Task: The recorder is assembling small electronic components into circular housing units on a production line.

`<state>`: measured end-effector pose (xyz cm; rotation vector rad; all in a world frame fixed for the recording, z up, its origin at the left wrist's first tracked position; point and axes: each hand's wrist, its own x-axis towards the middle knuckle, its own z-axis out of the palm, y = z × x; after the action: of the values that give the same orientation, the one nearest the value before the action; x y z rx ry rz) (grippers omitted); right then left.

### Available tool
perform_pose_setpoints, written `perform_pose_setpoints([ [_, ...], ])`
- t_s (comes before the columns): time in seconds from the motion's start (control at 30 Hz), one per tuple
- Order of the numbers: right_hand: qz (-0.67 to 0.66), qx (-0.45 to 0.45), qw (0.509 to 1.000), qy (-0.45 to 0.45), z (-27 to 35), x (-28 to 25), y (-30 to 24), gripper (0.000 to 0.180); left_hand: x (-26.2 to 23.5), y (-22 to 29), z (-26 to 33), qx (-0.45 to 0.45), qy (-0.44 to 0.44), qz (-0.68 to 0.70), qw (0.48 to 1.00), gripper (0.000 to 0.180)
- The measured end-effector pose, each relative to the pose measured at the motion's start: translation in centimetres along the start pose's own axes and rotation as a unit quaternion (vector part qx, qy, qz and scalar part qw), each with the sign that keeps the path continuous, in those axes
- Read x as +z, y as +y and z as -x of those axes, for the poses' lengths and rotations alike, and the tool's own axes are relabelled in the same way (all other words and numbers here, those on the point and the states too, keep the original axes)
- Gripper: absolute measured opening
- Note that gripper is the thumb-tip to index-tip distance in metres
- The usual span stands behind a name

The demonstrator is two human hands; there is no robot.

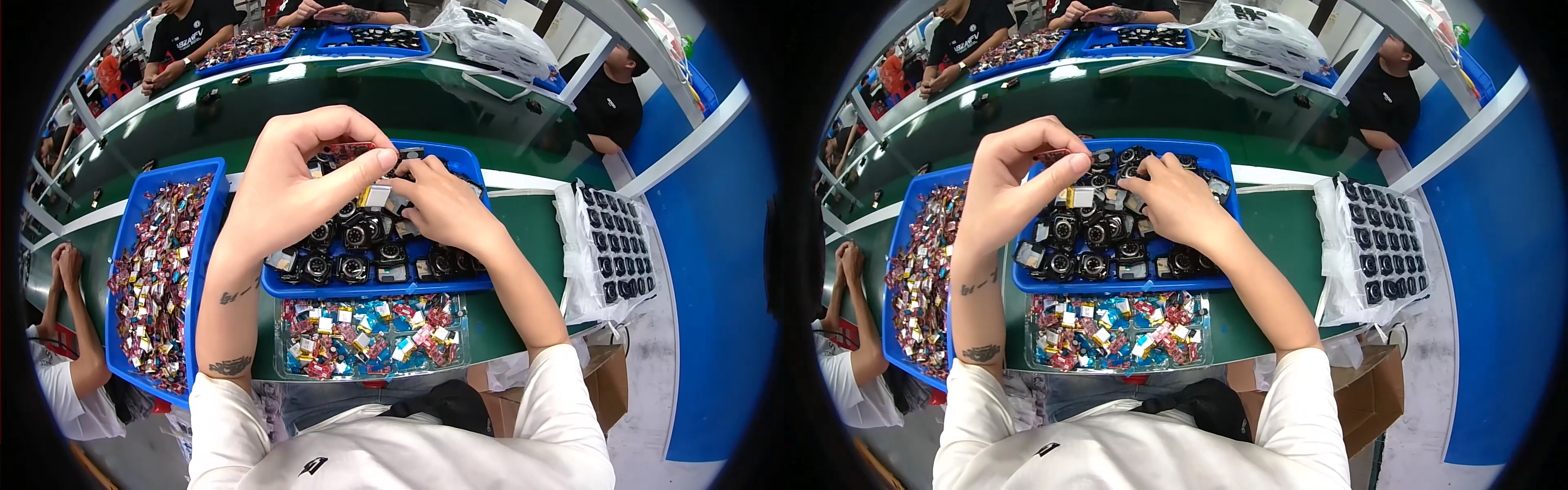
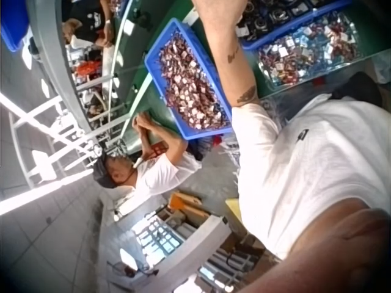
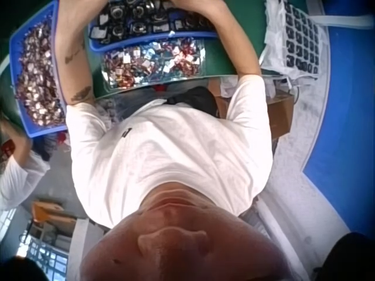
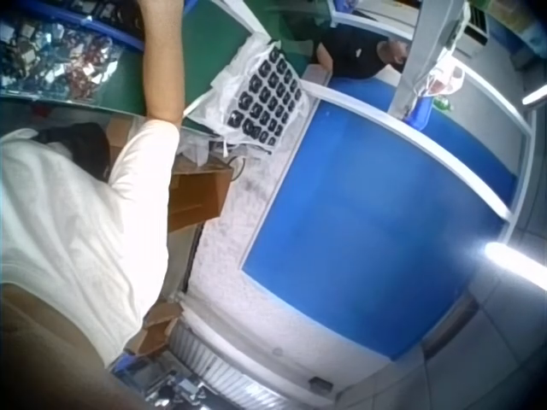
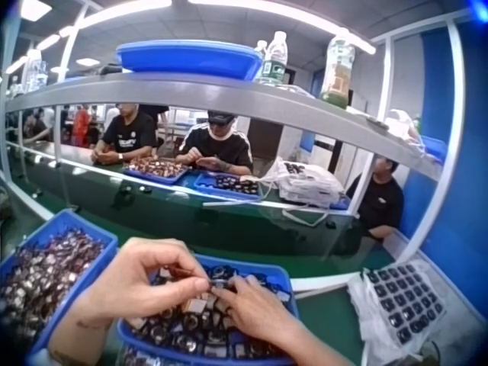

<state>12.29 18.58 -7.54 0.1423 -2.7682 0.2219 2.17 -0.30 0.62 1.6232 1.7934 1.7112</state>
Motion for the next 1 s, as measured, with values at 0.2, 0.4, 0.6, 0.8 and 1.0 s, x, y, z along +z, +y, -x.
perform_pose_setpoints([
  [0.2,-0.006,-0.012,0.999,-0.047,-0.9,-0.2,1.0,0.04,0.1,-0.9,-0.1,0.001,0.013,0.002,1.0,0.009],
  [0.4,-0.423,0.117,0.895,0.082,-1.7,-1.9,0.5,0.032,0.6,-0.9,-0.3,0.01,0.054,-0.008,0.998,0.01],
  [0.6,-0.543,0.174,0.81,0.134,-1.2,-3.0,-1.0,0.027,1.6,-1.6,-0.2,-0.055,0.061,-0.07,0.994,0.01],
  [0.8,-0.597,0.166,0.768,0.163,-0.9,-3.5,-2.8,0.03,2.5,-2.3,0.0,-0.038,0.105,-0.175,0.978,0.01],
  [1.0,-0.573,0.14,0.791,0.162,-0.9,-3.1,-3.0,0.026,2.7,-2.1,-0.2,-0.058,0.12,-0.155,0.979,0.013],
])
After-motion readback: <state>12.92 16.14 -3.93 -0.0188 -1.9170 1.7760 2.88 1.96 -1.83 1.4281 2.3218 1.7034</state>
